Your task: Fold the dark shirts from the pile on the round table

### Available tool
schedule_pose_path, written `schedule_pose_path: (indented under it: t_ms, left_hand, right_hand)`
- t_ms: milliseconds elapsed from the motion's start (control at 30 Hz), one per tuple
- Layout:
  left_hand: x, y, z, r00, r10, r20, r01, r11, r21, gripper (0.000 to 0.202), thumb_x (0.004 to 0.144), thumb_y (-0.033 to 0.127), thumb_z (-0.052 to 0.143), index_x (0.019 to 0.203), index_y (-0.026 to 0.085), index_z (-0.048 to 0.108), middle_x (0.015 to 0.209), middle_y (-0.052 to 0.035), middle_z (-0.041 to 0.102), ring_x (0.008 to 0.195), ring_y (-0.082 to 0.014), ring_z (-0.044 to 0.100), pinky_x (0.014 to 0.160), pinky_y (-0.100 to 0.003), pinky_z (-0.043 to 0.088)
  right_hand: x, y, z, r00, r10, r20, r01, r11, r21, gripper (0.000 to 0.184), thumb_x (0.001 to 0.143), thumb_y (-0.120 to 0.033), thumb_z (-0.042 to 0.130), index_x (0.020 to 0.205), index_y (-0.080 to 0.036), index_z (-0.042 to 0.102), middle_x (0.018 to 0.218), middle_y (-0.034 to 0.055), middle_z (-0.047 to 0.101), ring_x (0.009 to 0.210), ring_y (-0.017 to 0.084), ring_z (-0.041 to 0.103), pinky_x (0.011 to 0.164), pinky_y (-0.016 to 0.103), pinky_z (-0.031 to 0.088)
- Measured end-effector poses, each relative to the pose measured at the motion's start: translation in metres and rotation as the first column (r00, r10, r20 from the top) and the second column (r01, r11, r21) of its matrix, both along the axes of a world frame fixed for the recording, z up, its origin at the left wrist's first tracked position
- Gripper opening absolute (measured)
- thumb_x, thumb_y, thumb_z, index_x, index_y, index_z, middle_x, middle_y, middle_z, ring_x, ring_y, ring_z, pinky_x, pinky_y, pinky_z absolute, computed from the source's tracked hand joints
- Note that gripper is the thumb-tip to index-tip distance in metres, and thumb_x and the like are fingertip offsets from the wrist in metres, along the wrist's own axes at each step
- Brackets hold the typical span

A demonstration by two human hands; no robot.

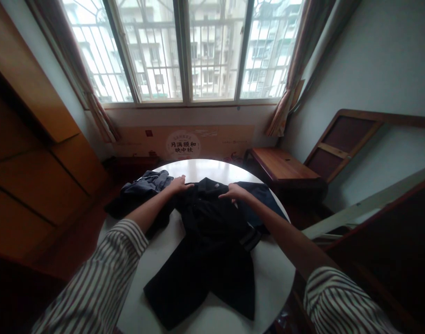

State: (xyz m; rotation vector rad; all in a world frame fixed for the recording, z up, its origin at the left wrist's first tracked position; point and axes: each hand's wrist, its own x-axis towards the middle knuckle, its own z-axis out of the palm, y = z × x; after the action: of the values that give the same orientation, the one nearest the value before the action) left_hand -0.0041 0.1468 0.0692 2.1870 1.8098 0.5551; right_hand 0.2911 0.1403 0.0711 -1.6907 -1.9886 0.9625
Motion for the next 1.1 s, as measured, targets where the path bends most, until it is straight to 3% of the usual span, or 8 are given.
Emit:
schedule_pose_path:
  t_ms: [200,400,567,700,767,867,933,1100]
  left_hand:
    - [-0.008,-0.003,-0.018,0.995,0.025,-0.097,-0.046,0.974,-0.223,0.049,0.075,0.05,0.074,0.106,0.012,0.065,0.114,-0.0193,0.069,0.11,-0.0337,0.063,0.088,-0.035,0.049]
    - [-0.042,-0.012,0.005,0.975,-0.157,0.161,0.196,0.942,-0.272,0.034,0.082,0.046,0.066,0.098,0.016,0.068,0.097,-0.0054,0.074,0.086,-0.0208,0.068,0.077,-0.027,0.052]
    - [-0.058,0.002,0.031,0.917,-0.054,0.394,0.023,0.996,0.084,0.024,0.087,0.033,0.062,0.103,0.015,0.066,0.096,-0.0052,0.071,0.088,-0.0194,0.064,0.083,-0.031,0.051]
    - [-0.028,0.019,0.045,0.932,0.195,0.305,-0.297,0.893,0.338,0.026,0.089,0.027,0.06,0.113,0.017,0.063,0.108,-0.0104,0.065,0.106,-0.0264,0.059,0.092,-0.038,0.048]
    - [-0.008,0.013,0.049,0.948,0.249,0.199,-0.313,0.841,0.442,0.026,0.089,0.026,0.061,0.113,0.017,0.065,0.112,-0.0134,0.061,0.112,-0.0299,0.056,0.094,-0.042,0.047]
    - [0.015,-0.028,0.044,0.998,-0.045,0.036,0.026,0.906,0.423,0.018,0.092,0.025,0.058,0.104,0.018,0.068,0.107,-0.0105,0.061,0.104,-0.0251,0.06,0.093,-0.037,0.048]
    - [0.019,-0.075,0.033,0.957,-0.29,-0.019,0.279,0.9,0.335,0.017,0.095,0.025,0.053,0.098,0.019,0.068,0.102,-0.0075,0.063,0.097,-0.0202,0.062,0.09,-0.032,0.049]
    - [0.001,-0.188,-0.003,0.946,-0.318,-0.055,0.323,0.939,0.116,0.022,0.099,0.032,0.048,0.107,0.021,0.065,0.107,-0.0068,0.065,0.096,-0.0194,0.064,0.089,-0.031,0.049]
  right_hand:
    - [-0.004,0.001,-0.01,0.997,0.036,0.071,-0.035,0.999,-0.005,0.024,0.055,-0.017,0.085,0.067,-0.017,0.064,0.052,-0.0014,0.061,0.043,0.013,0.056,0.04,0.021,0.043]
    - [0.011,-0.005,0.014,0.966,0.223,0.129,-0.2,0.965,-0.168,0.008,0.068,-0.01,0.072,0.074,-0.015,0.073,0.048,-0.0023,0.059,0.041,0.011,0.054,0.041,0.019,0.041]
    - [0.022,0.026,0.064,0.965,0.148,0.219,-0.142,0.989,-0.042,0.015,0.08,-0.017,0.068,0.093,-0.015,0.076,0.059,0.0006,0.063,0.048,0.01,0.056,0.05,0.021,0.047]
    - [0.007,0.052,0.09,0.949,-0.108,0.297,0.023,0.961,0.276,0.031,0.089,-0.02,0.059,0.119,-0.014,0.066,0.103,0.0145,0.068,0.086,0.023,0.067,0.077,0.032,0.052]
    - [-0.003,0.048,0.088,0.933,-0.182,0.311,0.052,0.921,0.385,0.038,0.092,-0.023,0.057,0.129,-0.013,0.058,0.124,0.0197,0.06,0.11,0.029,0.061,0.09,0.037,0.048]
    - [-0.01,0.002,0.069,0.936,-0.064,0.347,-0.106,0.888,0.448,0.032,0.094,-0.027,0.057,0.124,-0.015,0.061,0.122,0.0159,0.06,0.111,0.027,0.059,0.092,0.033,0.046]
    - [-0.007,-0.053,0.052,0.901,0.201,0.384,-0.377,0.802,0.464,0.025,0.096,-0.028,0.053,0.114,-0.016,0.065,0.109,0.012,0.064,0.099,0.022,0.062,0.087,0.03,0.047]
    - [0.016,-0.195,0.009,0.724,0.613,0.317,-0.689,0.659,0.3,0.059,0.084,-0.055,0.068,0.13,-0.019,0.059,0.116,0.0124,0.062,0.107,0.027,0.059,0.095,0.039,0.048]
